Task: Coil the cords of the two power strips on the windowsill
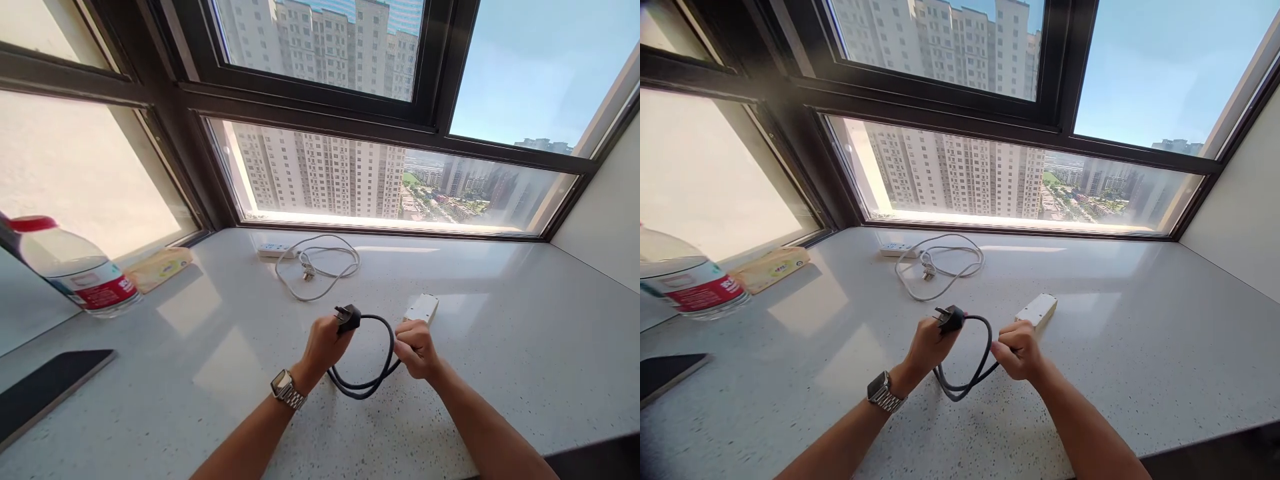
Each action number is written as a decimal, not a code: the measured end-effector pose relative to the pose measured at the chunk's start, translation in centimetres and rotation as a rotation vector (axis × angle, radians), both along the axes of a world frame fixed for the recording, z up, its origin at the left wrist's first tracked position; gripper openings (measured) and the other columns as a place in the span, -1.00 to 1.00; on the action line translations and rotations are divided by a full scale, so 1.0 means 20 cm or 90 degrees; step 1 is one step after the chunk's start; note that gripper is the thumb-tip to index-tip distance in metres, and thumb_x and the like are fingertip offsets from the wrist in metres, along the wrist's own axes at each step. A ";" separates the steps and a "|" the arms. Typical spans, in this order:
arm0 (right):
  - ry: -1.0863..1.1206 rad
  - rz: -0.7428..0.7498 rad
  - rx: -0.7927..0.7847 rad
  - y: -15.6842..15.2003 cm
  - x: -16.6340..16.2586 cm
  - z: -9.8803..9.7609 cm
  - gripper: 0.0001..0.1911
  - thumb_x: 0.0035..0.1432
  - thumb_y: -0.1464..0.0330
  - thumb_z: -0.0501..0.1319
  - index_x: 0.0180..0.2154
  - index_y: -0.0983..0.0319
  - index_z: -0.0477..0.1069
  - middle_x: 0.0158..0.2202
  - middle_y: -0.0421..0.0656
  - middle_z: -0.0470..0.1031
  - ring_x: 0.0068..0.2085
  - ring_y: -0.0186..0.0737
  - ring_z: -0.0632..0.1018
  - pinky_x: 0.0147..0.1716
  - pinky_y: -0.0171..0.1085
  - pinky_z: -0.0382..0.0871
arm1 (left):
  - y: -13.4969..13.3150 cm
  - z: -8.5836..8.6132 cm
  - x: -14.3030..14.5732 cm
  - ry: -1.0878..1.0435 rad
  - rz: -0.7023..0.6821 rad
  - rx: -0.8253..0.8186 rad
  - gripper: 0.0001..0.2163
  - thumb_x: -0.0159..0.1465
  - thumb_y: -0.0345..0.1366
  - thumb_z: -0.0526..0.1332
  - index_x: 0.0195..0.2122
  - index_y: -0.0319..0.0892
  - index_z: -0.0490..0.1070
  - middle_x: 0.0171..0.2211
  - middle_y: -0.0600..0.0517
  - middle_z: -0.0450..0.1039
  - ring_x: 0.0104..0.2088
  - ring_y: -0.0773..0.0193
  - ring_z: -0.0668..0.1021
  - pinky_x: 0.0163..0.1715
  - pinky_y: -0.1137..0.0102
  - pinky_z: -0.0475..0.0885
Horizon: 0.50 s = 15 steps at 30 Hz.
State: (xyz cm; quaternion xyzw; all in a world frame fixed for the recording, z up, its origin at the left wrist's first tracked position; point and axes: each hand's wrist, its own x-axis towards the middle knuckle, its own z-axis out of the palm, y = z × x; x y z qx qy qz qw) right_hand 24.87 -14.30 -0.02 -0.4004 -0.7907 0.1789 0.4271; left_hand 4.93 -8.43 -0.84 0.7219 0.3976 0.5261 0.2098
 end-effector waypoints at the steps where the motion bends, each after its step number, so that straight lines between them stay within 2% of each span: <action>1: 0.046 -0.001 -0.006 -0.01 -0.01 0.00 -0.41 0.17 -0.06 -0.22 -0.73 0.16 -0.20 -0.74 -0.27 -0.10 -0.66 -0.37 0.01 -0.57 -0.26 -0.04 | -0.03 -0.01 0.03 0.015 -0.053 0.004 -0.72 0.02 -0.29 0.27 -0.74 -0.15 0.21 -0.77 0.09 0.15 -0.71 0.39 0.18 -0.61 0.45 0.03; 3: 0.140 -0.009 -0.010 -0.02 -0.03 0.01 -0.42 0.17 -0.04 -0.24 -0.73 0.15 -0.06 -0.73 -0.25 -0.01 -0.66 -0.36 0.08 -0.58 -0.27 0.02 | -0.08 -0.02 0.09 0.068 -0.127 0.026 -0.76 0.06 -0.33 0.21 -0.71 -0.15 0.22 -0.75 0.08 0.21 -0.70 0.39 0.21 -0.61 0.45 0.07; 7: 0.294 -0.005 -0.020 -0.04 -0.10 0.02 -0.48 0.19 0.01 -0.17 -0.61 0.19 0.19 -0.65 -0.22 0.17 -0.61 -0.34 0.20 -0.57 -0.29 0.12 | -0.16 -0.03 0.17 0.195 -0.200 0.105 -0.89 0.03 -0.40 0.15 -0.61 -0.15 0.25 -0.70 0.08 0.29 -0.69 0.41 0.24 -0.63 0.46 0.07; 11: 0.358 0.011 -0.055 -0.07 -0.15 0.02 -0.52 0.22 0.00 -0.12 -0.48 0.21 0.24 -0.60 -0.25 0.16 -0.59 -0.35 0.19 -0.57 -0.32 0.12 | -0.20 -0.01 0.17 0.239 -0.225 0.225 -0.97 0.02 -0.40 0.14 -0.52 -0.15 0.28 -0.66 0.08 0.36 -0.69 0.41 0.31 -0.66 0.48 0.11; 15: 0.382 0.037 -0.064 -0.09 -0.17 0.03 -0.50 0.23 -0.06 -0.12 -0.31 0.20 0.28 -0.50 -0.25 0.16 -0.52 -0.33 0.18 -0.51 -0.31 0.13 | -0.22 0.02 0.16 0.183 -0.237 0.341 -0.95 0.16 -0.40 0.09 -0.37 -0.18 0.31 -0.58 0.08 0.42 -0.63 0.42 0.39 -0.61 0.51 0.20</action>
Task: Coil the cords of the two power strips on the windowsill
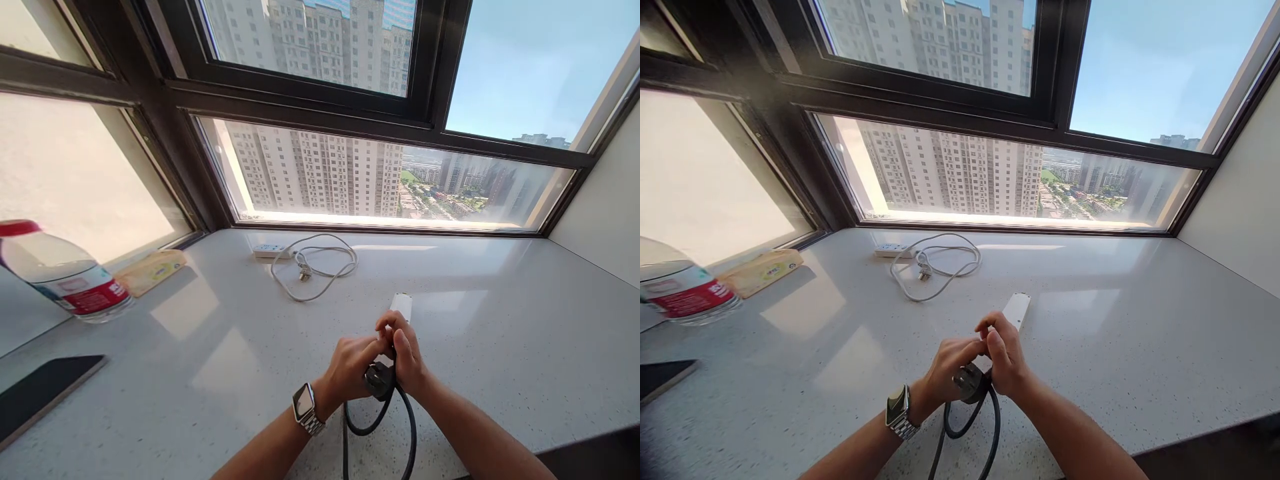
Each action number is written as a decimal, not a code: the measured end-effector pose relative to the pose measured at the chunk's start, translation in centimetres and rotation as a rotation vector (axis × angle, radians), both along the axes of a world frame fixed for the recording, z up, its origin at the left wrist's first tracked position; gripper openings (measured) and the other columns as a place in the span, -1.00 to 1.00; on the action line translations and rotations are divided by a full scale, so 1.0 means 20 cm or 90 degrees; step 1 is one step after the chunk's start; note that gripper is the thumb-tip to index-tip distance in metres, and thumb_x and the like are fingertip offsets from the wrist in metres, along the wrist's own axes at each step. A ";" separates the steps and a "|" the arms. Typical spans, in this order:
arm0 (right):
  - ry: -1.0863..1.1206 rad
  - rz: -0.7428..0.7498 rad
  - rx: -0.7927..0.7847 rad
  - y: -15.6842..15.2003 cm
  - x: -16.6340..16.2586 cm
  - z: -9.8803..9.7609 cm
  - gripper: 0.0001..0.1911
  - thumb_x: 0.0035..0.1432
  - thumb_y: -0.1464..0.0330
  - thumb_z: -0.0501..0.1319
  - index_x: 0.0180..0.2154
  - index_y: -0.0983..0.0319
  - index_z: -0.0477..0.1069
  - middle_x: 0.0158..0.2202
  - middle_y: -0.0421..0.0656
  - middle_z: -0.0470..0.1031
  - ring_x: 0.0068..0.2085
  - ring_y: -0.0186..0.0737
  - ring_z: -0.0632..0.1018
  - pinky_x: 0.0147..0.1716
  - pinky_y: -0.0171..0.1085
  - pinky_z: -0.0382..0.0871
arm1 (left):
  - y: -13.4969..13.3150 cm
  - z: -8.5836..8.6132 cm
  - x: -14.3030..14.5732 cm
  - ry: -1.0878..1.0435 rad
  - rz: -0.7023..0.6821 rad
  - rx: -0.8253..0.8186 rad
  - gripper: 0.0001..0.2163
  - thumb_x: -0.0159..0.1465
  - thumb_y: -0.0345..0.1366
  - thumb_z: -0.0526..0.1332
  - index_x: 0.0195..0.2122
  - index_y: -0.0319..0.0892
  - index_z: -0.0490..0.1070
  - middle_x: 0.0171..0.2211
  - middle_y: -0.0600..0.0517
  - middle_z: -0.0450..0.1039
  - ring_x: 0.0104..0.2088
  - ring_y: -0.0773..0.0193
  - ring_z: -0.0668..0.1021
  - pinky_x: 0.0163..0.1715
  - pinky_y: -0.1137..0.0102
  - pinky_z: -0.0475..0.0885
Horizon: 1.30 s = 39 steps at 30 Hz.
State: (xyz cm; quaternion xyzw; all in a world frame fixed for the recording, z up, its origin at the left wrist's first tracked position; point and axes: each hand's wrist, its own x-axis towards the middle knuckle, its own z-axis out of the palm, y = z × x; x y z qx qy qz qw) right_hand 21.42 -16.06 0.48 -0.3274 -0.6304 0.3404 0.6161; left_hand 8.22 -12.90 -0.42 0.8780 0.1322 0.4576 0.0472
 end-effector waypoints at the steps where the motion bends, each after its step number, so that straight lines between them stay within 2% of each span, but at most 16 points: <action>1: 0.015 0.017 0.009 0.00 0.00 0.00 -0.49 0.22 -0.08 -0.12 -0.27 0.20 0.28 -0.46 -0.24 0.16 -0.50 -0.32 0.18 -0.49 -0.30 0.14 | -0.01 0.00 0.00 -0.018 -0.010 0.025 -0.93 0.20 -0.40 0.08 -0.32 -0.18 0.31 -0.57 0.08 0.41 -0.63 0.42 0.38 -0.61 0.50 0.20; 4: 0.049 0.070 0.038 -0.02 -0.02 0.01 -0.42 0.18 -0.14 -0.14 -0.17 0.19 0.27 -0.37 -0.20 0.15 -0.45 -0.29 0.18 -0.43 -0.26 0.17 | -0.02 0.00 0.02 -0.048 -0.011 0.089 -0.90 0.27 -0.38 0.05 -0.23 -0.21 0.31 -0.58 0.10 0.36 -0.63 0.42 0.34 -0.62 0.49 0.16; 7: 0.040 0.072 0.080 -0.03 -0.03 0.02 -0.41 0.19 -0.13 -0.17 -0.12 0.18 0.28 -0.27 -0.14 0.18 -0.43 -0.27 0.22 -0.43 -0.23 0.21 | -0.03 -0.01 0.03 -0.056 -0.010 0.112 -0.91 0.30 -0.40 0.05 -0.31 -0.18 0.32 -0.63 0.14 0.27 -0.65 0.44 0.29 -0.62 0.50 0.13; 9: 0.011 0.034 0.142 -0.04 -0.01 0.03 -0.44 0.22 -0.10 -0.17 -0.10 0.16 0.28 -0.19 -0.09 0.21 -0.36 -0.23 0.30 -0.37 -0.20 0.27 | -0.03 0.00 0.03 -0.083 0.006 0.075 -0.91 0.30 -0.39 0.08 -0.35 -0.17 0.32 -0.62 0.15 0.26 -0.64 0.46 0.29 -0.62 0.52 0.15; 12: -0.104 -0.032 0.264 0.00 0.07 0.04 -0.45 0.20 -0.11 -0.09 -0.04 0.14 0.29 -0.08 -0.03 0.28 -0.12 -0.07 0.40 -0.14 -0.08 0.32 | -0.03 0.05 0.02 -0.184 0.068 -0.031 -0.88 0.29 -0.34 0.12 -0.40 -0.17 0.34 -0.50 0.08 0.33 -0.56 0.45 0.37 -0.55 0.53 0.27; 14: -0.195 -0.049 0.273 0.05 0.13 0.03 -0.34 0.12 -0.18 -0.01 0.04 0.15 0.26 0.02 0.01 0.30 0.03 0.02 0.38 0.01 0.00 0.26 | -0.02 0.09 0.04 -0.280 0.062 -0.126 -0.77 0.32 -0.27 0.09 -0.49 -0.18 0.31 -0.46 0.04 0.34 -0.48 0.39 0.40 -0.47 0.48 0.33; 16: -0.251 -0.038 0.220 0.11 0.17 0.00 -0.19 0.04 -0.24 0.02 0.13 0.16 0.19 0.09 0.04 0.30 0.10 0.05 0.35 0.08 0.01 0.22 | -0.01 0.14 0.09 -0.390 -0.010 -0.285 -0.67 0.32 -0.15 0.08 -0.55 -0.19 0.25 -0.53 0.05 0.31 -0.47 0.35 0.40 -0.43 0.44 0.35; 19: -0.285 -0.039 0.166 0.18 0.22 -0.04 -0.12 -0.02 -0.24 0.10 0.17 0.18 0.17 0.13 0.05 0.30 0.16 0.04 0.32 0.13 -0.03 0.19 | 0.04 0.23 0.19 -0.552 -0.124 -0.559 -0.60 0.24 -0.02 0.18 -0.58 -0.18 0.15 -0.68 0.15 0.13 -0.63 0.41 0.30 -0.58 0.47 0.28; 22: -0.315 -0.108 0.138 0.23 0.24 -0.08 -0.18 0.00 -0.16 0.17 0.17 0.18 0.18 0.15 0.05 0.30 0.17 0.04 0.30 0.14 -0.01 0.16 | 0.10 0.35 0.25 -0.698 -0.143 -0.727 -0.58 0.18 -0.08 0.26 -0.61 -0.18 0.07 -0.73 0.22 -0.02 -0.74 0.50 0.15 -0.71 0.54 0.14; 25: -0.344 -0.168 0.074 0.25 0.26 -0.11 -0.20 -0.03 -0.03 0.30 0.16 0.19 0.18 0.11 0.05 0.34 0.11 0.06 0.35 0.08 0.01 0.21 | 0.16 0.47 0.24 -0.812 -0.162 -0.893 -0.64 0.25 -0.21 0.19 -0.58 -0.18 0.05 -0.73 0.25 -0.08 -0.76 0.54 0.10 -0.74 0.60 0.11; 28: -0.313 -0.150 -0.011 0.26 0.26 -0.12 -0.23 -0.13 0.10 0.39 0.10 0.19 0.23 -0.02 -0.01 0.42 -0.04 -0.01 0.44 -0.06 -0.08 0.31 | 0.21 0.53 0.20 -0.849 -0.172 -1.009 -0.67 0.30 -0.28 0.12 -0.57 -0.18 0.03 -0.73 0.26 -0.09 -0.76 0.55 0.08 -0.74 0.63 0.12; 30: -0.272 -0.065 -0.093 0.25 0.26 -0.11 -0.26 -0.13 0.15 0.39 0.08 0.19 0.24 -0.10 -0.08 0.45 -0.13 -0.09 0.46 -0.16 -0.17 0.35 | 0.27 0.51 0.17 -0.849 -0.117 -0.973 -0.69 0.30 -0.27 0.10 -0.56 -0.18 0.05 -0.73 0.26 -0.09 -0.77 0.54 0.08 -0.75 0.62 0.13; 32: -0.238 0.062 -0.201 0.23 0.26 -0.08 -0.28 -0.09 0.16 0.37 0.10 0.19 0.24 -0.12 -0.11 0.45 -0.15 -0.14 0.46 -0.22 -0.23 0.35 | 0.34 0.44 0.15 -0.832 -0.012 -0.853 -0.70 0.28 -0.23 0.11 -0.55 -0.16 0.07 -0.73 0.25 -0.05 -0.78 0.51 0.09 -0.77 0.59 0.12; 34: -0.212 0.167 -0.318 0.22 0.26 -0.07 -0.30 -0.06 0.15 0.35 0.11 0.19 0.24 -0.13 -0.12 0.44 -0.17 -0.17 0.47 -0.24 -0.25 0.36 | 0.42 0.35 0.13 -0.756 0.113 -0.720 -0.70 0.25 -0.20 0.13 -0.56 -0.15 0.08 -0.74 0.24 -0.01 -0.79 0.49 0.10 -0.78 0.55 0.09; 37: -0.150 0.264 -0.477 0.23 0.29 -0.06 -0.25 -0.08 0.12 0.36 0.13 0.17 0.21 -0.10 -0.09 0.40 -0.29 -0.24 0.50 -0.32 -0.26 0.40 | 0.52 0.20 0.08 -0.506 0.291 -0.588 -0.72 0.21 -0.18 0.15 -0.57 -0.14 0.14 -0.76 0.19 0.06 -0.77 0.42 0.20 -0.74 0.50 0.08; 39: -0.081 0.320 -0.530 0.24 0.34 -0.07 -0.21 -0.08 0.04 0.34 0.14 0.15 0.17 -0.01 -0.04 0.36 -0.35 -0.24 0.54 -0.41 -0.27 0.42 | 0.56 0.14 0.06 -0.321 0.392 -0.498 -0.75 0.20 -0.20 0.15 -0.57 -0.16 0.20 -0.73 0.12 0.18 -0.68 0.34 0.32 -0.67 0.47 0.11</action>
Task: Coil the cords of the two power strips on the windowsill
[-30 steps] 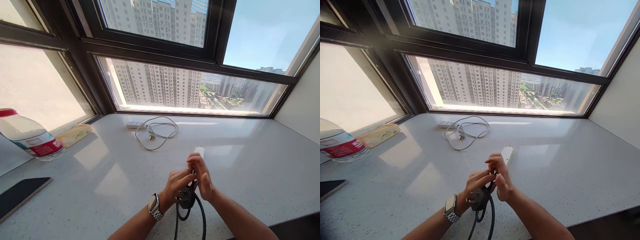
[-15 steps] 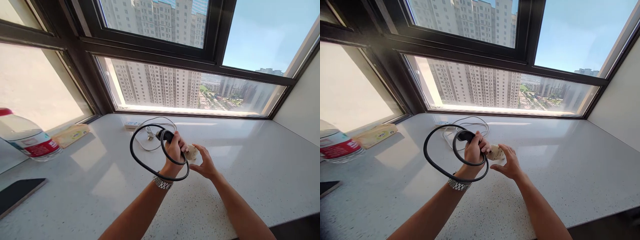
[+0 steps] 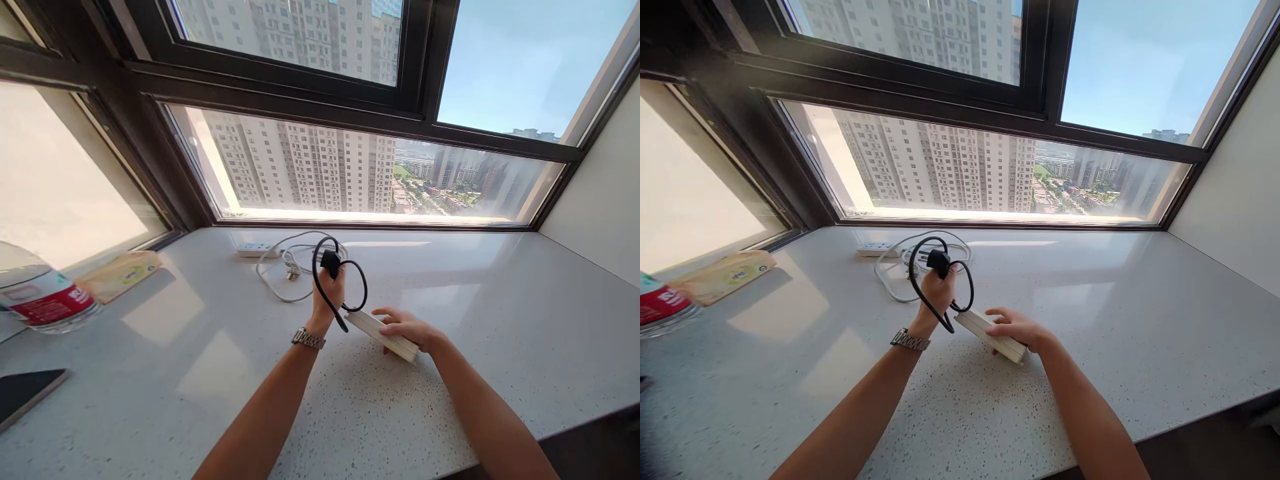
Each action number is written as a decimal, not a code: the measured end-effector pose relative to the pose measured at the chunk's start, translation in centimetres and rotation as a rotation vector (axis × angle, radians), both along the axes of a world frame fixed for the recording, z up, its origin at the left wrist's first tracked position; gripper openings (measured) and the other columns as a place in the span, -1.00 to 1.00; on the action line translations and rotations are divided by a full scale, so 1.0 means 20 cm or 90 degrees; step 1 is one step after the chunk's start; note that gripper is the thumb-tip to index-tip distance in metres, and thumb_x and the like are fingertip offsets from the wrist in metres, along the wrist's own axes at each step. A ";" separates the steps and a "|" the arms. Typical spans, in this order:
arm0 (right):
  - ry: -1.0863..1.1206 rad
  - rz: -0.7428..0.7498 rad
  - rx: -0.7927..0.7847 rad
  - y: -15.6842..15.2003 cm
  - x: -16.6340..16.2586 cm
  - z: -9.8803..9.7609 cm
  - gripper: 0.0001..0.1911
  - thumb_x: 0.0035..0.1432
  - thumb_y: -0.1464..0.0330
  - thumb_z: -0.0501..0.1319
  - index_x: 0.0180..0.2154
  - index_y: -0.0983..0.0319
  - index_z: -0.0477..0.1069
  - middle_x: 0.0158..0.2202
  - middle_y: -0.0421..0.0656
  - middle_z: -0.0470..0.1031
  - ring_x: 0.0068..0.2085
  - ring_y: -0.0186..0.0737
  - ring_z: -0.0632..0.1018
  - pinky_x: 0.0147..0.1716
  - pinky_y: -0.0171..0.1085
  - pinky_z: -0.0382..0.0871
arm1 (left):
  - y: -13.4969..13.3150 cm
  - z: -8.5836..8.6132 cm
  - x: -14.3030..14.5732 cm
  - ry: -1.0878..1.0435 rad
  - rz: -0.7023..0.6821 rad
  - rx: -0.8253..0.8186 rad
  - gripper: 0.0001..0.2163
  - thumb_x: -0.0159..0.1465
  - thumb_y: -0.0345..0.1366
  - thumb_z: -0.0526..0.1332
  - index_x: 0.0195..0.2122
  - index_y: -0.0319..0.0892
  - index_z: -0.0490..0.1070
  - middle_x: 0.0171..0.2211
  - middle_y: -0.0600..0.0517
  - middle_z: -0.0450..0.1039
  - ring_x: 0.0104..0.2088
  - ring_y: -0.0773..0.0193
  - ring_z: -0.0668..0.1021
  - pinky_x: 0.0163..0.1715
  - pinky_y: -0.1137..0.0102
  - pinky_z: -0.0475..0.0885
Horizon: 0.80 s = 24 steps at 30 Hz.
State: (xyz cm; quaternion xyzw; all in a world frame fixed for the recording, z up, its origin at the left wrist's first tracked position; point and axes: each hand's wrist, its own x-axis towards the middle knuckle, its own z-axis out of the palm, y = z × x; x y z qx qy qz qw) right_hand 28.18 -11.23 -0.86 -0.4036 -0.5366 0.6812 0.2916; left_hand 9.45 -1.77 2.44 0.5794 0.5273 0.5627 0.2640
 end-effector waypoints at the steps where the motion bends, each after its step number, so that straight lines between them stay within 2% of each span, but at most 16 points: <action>1: 0.042 0.008 -0.018 0.01 0.03 0.00 -0.21 -0.07 -0.02 0.31 0.14 0.14 0.16 0.04 0.00 0.33 -0.35 -0.22 0.56 -0.44 -0.28 0.41 | 0.01 -0.02 -0.01 0.093 0.013 0.007 -0.77 0.20 -0.22 0.14 -0.56 -0.17 0.24 -0.70 0.07 0.25 -0.63 0.30 0.38 -0.63 0.46 0.12; 4: 0.162 -0.029 -0.011 0.03 0.12 -0.02 -0.23 0.00 -0.19 0.12 0.12 0.13 0.20 0.14 0.05 0.28 -0.21 -0.06 0.58 -0.47 -0.29 0.39 | 0.00 -0.03 -0.02 0.269 0.048 -0.020 -0.83 0.23 -0.28 0.11 -0.46 -0.22 0.37 -0.57 -0.04 0.40 -0.48 0.20 0.48 -0.55 0.43 0.12; 6: 0.210 -0.145 0.037 0.04 0.16 -0.02 -0.23 0.03 -0.23 0.02 0.08 0.15 0.25 0.11 0.05 0.33 -0.17 -0.03 0.56 -0.42 -0.26 0.40 | -0.01 -0.03 -0.02 0.304 0.058 -0.066 -0.82 0.27 -0.29 0.08 -0.34 -0.24 0.42 -0.52 -0.09 0.45 -0.44 0.17 0.52 -0.54 0.43 0.14; 8: 0.213 -0.291 0.109 0.06 0.15 -0.03 -0.24 0.00 -0.22 0.05 0.04 0.17 0.26 0.01 0.04 0.41 -0.24 -0.09 0.54 -0.40 -0.23 0.39 | -0.02 -0.03 -0.01 0.321 0.048 -0.084 -0.77 0.31 -0.27 0.03 -0.23 -0.25 0.43 -0.46 -0.12 0.49 -0.41 0.15 0.54 -0.52 0.44 0.17; 12: 0.060 -0.505 0.242 0.08 0.06 -0.05 -0.31 -0.16 -0.07 0.30 -0.08 0.22 0.31 -0.33 -0.14 0.45 -0.52 -0.32 0.36 -0.55 -0.31 0.24 | -0.06 -0.06 0.04 0.429 0.019 -0.085 -0.76 0.31 -0.30 0.03 -0.15 -0.27 0.43 -0.32 -0.21 0.52 -0.30 0.07 0.56 -0.46 0.40 0.22; 14: -0.040 -0.580 0.320 0.08 0.03 -0.04 -0.47 -0.17 -0.04 0.32 -0.31 0.24 0.35 -0.52 -0.26 0.30 -0.55 -0.37 0.26 -0.57 -0.35 0.16 | -0.08 -0.07 0.07 0.486 -0.009 -0.098 -0.77 0.29 -0.35 0.05 -0.12 -0.26 0.42 -0.27 -0.23 0.52 -0.26 0.03 0.56 -0.43 0.39 0.24; 15: -0.080 -0.600 0.355 0.08 0.03 -0.04 -0.52 -0.16 -0.04 0.30 -0.44 0.24 0.31 -0.57 -0.29 0.21 -0.55 -0.38 0.22 -0.57 -0.36 0.14 | -0.09 -0.08 0.08 0.508 -0.025 -0.103 -0.77 0.28 -0.38 0.05 -0.11 -0.26 0.42 -0.26 -0.23 0.52 -0.25 0.03 0.56 -0.43 0.39 0.25; 16: -0.114 -0.596 0.380 0.07 0.05 -0.02 -0.52 -0.14 -0.04 0.29 -0.54 0.23 0.24 -0.60 -0.31 0.13 -0.54 -0.39 0.20 -0.57 -0.36 0.12 | -0.10 -0.08 0.09 0.526 -0.040 -0.105 -0.76 0.27 -0.40 0.04 -0.11 -0.26 0.43 -0.26 -0.23 0.52 -0.24 0.03 0.56 -0.42 0.39 0.26; 18: -0.162 -0.530 0.375 0.05 0.09 0.01 -0.49 -0.10 -0.04 0.27 -0.61 0.22 0.16 -0.61 -0.31 0.08 -0.54 -0.40 0.18 -0.57 -0.37 0.10 | -0.12 -0.08 0.10 0.555 -0.060 -0.105 -0.75 0.27 -0.43 0.03 -0.12 -0.26 0.44 -0.26 -0.23 0.52 -0.24 0.03 0.56 -0.41 0.38 0.27; 21: -0.174 -0.407 0.267 0.02 0.16 0.04 -0.51 -0.07 -0.07 0.25 -0.53 0.24 0.28 -0.54 -0.25 0.20 -0.48 -0.33 0.31 -0.56 -0.36 0.20 | -0.12 -0.06 0.09 0.579 -0.070 -0.101 -0.73 0.26 -0.46 0.01 -0.12 -0.24 0.45 -0.28 -0.22 0.52 -0.26 0.02 0.57 -0.42 0.37 0.28; 24: -0.194 -0.418 0.226 0.02 0.20 0.03 -0.50 -0.05 -0.08 0.22 -0.47 0.25 0.36 -0.50 -0.19 0.31 -0.44 -0.26 0.39 -0.52 -0.32 0.27 | -0.12 -0.03 0.08 0.592 -0.068 -0.109 -0.71 0.26 -0.47 0.01 -0.10 -0.23 0.46 -0.28 -0.23 0.52 -0.25 0.00 0.57 -0.41 0.36 0.30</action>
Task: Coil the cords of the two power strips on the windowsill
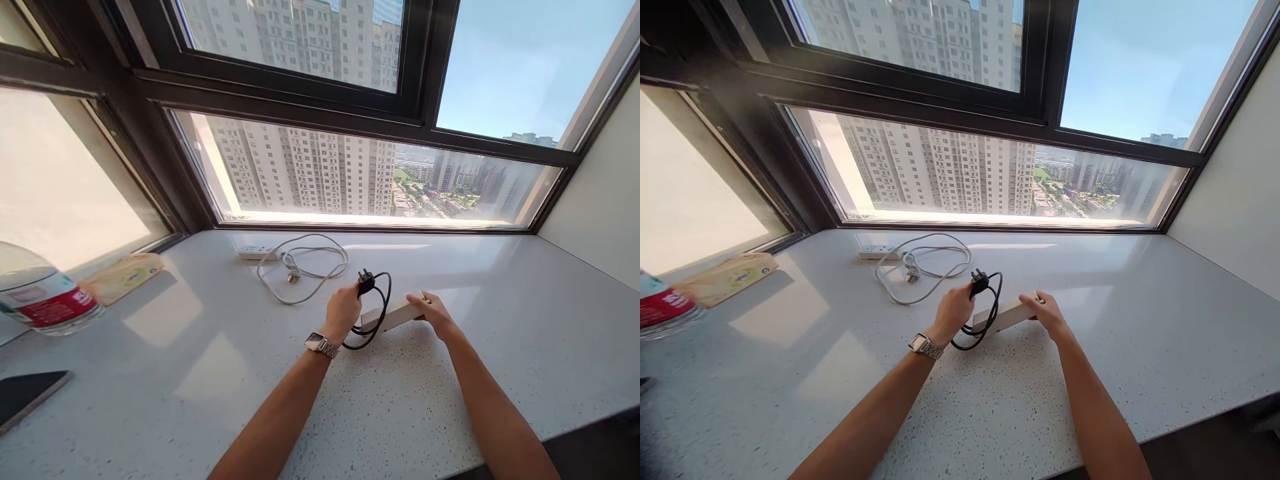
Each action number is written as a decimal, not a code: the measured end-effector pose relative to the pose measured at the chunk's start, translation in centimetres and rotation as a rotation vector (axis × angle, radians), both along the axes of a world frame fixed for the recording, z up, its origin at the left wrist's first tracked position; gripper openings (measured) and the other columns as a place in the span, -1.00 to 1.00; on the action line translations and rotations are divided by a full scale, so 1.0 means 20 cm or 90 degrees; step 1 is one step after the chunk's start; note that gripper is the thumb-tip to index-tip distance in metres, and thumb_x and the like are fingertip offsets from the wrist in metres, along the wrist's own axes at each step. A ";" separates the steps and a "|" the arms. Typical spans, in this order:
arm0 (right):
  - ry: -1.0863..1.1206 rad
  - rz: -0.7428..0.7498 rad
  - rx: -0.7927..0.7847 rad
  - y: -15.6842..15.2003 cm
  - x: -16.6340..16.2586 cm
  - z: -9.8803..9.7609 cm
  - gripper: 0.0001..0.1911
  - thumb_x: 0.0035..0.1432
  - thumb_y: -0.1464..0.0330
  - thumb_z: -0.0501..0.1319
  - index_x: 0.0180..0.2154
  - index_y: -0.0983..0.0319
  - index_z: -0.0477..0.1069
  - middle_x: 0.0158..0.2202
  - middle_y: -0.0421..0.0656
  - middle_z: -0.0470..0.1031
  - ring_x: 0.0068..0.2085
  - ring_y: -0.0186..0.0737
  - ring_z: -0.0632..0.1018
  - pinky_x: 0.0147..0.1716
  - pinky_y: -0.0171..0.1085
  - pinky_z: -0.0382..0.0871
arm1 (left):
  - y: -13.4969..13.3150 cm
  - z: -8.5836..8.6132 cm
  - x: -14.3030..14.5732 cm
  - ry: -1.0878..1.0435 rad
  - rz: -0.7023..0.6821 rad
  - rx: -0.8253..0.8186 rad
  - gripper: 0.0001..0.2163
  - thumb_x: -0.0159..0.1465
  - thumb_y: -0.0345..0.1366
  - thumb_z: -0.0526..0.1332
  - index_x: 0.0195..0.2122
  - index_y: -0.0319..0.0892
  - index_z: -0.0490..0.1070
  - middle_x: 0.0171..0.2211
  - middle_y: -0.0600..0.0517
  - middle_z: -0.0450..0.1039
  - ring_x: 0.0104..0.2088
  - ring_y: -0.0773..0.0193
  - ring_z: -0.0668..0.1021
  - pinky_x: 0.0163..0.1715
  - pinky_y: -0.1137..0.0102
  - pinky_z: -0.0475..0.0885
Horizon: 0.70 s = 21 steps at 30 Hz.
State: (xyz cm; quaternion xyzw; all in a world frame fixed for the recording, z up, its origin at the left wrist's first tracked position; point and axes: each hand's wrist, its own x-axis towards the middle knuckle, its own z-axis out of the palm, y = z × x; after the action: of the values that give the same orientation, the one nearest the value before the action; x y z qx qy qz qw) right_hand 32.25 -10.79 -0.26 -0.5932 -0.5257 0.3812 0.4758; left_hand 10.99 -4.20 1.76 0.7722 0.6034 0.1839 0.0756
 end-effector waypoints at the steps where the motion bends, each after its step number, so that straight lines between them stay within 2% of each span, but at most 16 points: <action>1: -0.025 -0.022 0.012 0.01 0.01 -0.01 -0.50 -0.05 -0.08 0.23 -0.47 0.25 0.38 -0.50 -0.18 0.34 -0.44 -0.25 0.40 -0.51 -0.31 0.27 | 0.00 0.01 0.00 0.002 0.001 -0.001 -0.71 0.26 -0.47 0.01 -0.09 -0.23 0.46 -0.27 -0.23 0.52 -0.24 -0.01 0.57 -0.40 0.35 0.30; 5: -0.086 -0.081 0.075 0.03 0.00 -0.04 -0.44 -0.01 -0.13 0.17 -0.43 0.27 0.45 -0.44 -0.08 0.49 -0.39 -0.16 0.49 -0.39 -0.24 0.34 | 0.00 0.03 -0.01 0.013 0.001 -0.010 -0.70 0.27 -0.46 0.02 -0.06 -0.21 0.45 -0.26 -0.24 0.52 -0.22 -0.03 0.57 -0.39 0.34 0.31; 8: -0.045 -0.148 0.166 0.02 -0.07 -0.04 -0.33 0.10 -0.17 0.01 -0.23 0.30 0.45 -0.26 0.04 0.54 -0.21 -0.05 0.54 -0.21 -0.14 0.39 | -0.01 0.03 0.00 0.027 0.000 -0.008 -0.69 0.28 -0.45 0.00 -0.04 -0.21 0.44 -0.29 -0.25 0.52 -0.25 -0.04 0.57 -0.40 0.33 0.31; 9: -0.027 -0.152 0.209 0.01 -0.11 -0.04 -0.30 0.13 -0.17 -0.03 -0.11 0.31 0.41 -0.16 0.08 0.53 -0.14 -0.03 0.54 -0.16 -0.12 0.39 | -0.02 0.02 0.01 0.032 -0.001 -0.004 -0.68 0.28 -0.45 -0.01 -0.03 -0.21 0.44 -0.30 -0.25 0.52 -0.26 -0.03 0.57 -0.41 0.33 0.30; 11: -0.005 -0.099 0.274 -0.02 -0.20 -0.04 -0.25 0.17 -0.14 -0.05 0.14 0.29 0.22 0.02 0.12 0.45 -0.03 -0.02 0.51 -0.10 -0.11 0.39 | -0.03 0.02 0.03 0.035 -0.010 0.007 -0.67 0.29 -0.46 -0.03 -0.03 -0.21 0.43 -0.31 -0.25 0.52 -0.30 -0.01 0.58 -0.42 0.34 0.30; 13: -0.032 -0.046 0.282 -0.04 -0.28 -0.05 -0.22 0.18 -0.08 0.01 0.25 0.28 0.04 0.08 0.12 0.40 -0.01 -0.02 0.50 -0.10 -0.12 0.40 | -0.03 0.01 0.04 0.014 -0.028 0.016 -0.68 0.28 -0.47 -0.03 -0.06 -0.20 0.45 -0.31 -0.24 0.52 -0.32 0.02 0.57 -0.41 0.34 0.30; 15: -0.114 -0.065 0.263 -0.05 -0.34 -0.06 -0.22 0.15 0.01 0.12 0.27 0.27 0.02 0.10 0.12 0.39 0.00 0.00 0.49 -0.09 -0.10 0.39 | -0.02 0.00 0.04 -0.083 -0.052 -0.004 -0.74 0.23 -0.48 0.05 -0.16 -0.21 0.48 -0.36 -0.19 0.51 -0.33 0.06 0.56 -0.40 0.36 0.30; 18: -0.262 -0.118 0.234 -0.03 -0.34 -0.08 -0.40 0.16 0.18 0.14 0.19 0.27 0.19 0.04 0.09 0.44 0.01 0.04 0.48 -0.03 -0.04 0.34 | 0.01 -0.01 0.04 -0.254 -0.071 -0.073 -0.91 0.17 -0.44 0.15 -0.36 -0.24 0.45 -0.53 -0.05 0.42 -0.46 0.20 0.50 -0.48 0.43 0.27; 20: -0.332 -0.110 0.207 -0.02 -0.31 -0.08 -0.51 0.19 0.26 0.10 0.14 0.25 0.25 -0.05 0.06 0.50 -0.07 0.02 0.51 -0.04 -0.02 0.33 | 0.01 0.00 0.03 -0.393 -0.081 -0.164 -0.92 0.19 -0.35 0.16 -0.41 -0.25 0.38 -0.61 0.06 0.30 -0.60 0.33 0.39 -0.59 0.48 0.22; 21: -0.348 -0.108 0.194 -0.02 -0.29 -0.08 -0.50 0.20 0.27 0.09 0.16 0.23 0.22 -0.07 0.04 0.52 -0.14 -0.01 0.54 -0.08 -0.03 0.35 | 0.01 0.01 0.02 -0.478 -0.090 -0.233 -0.89 0.18 -0.31 0.18 -0.40 -0.25 0.34 -0.63 0.11 0.24 -0.66 0.40 0.32 -0.64 0.51 0.18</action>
State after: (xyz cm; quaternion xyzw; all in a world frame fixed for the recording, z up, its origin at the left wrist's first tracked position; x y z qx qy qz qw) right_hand 26.38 -11.14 -1.93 -0.6373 -0.6338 0.0835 0.4304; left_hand 11.48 -3.98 2.05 0.6651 0.5021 0.3369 0.4383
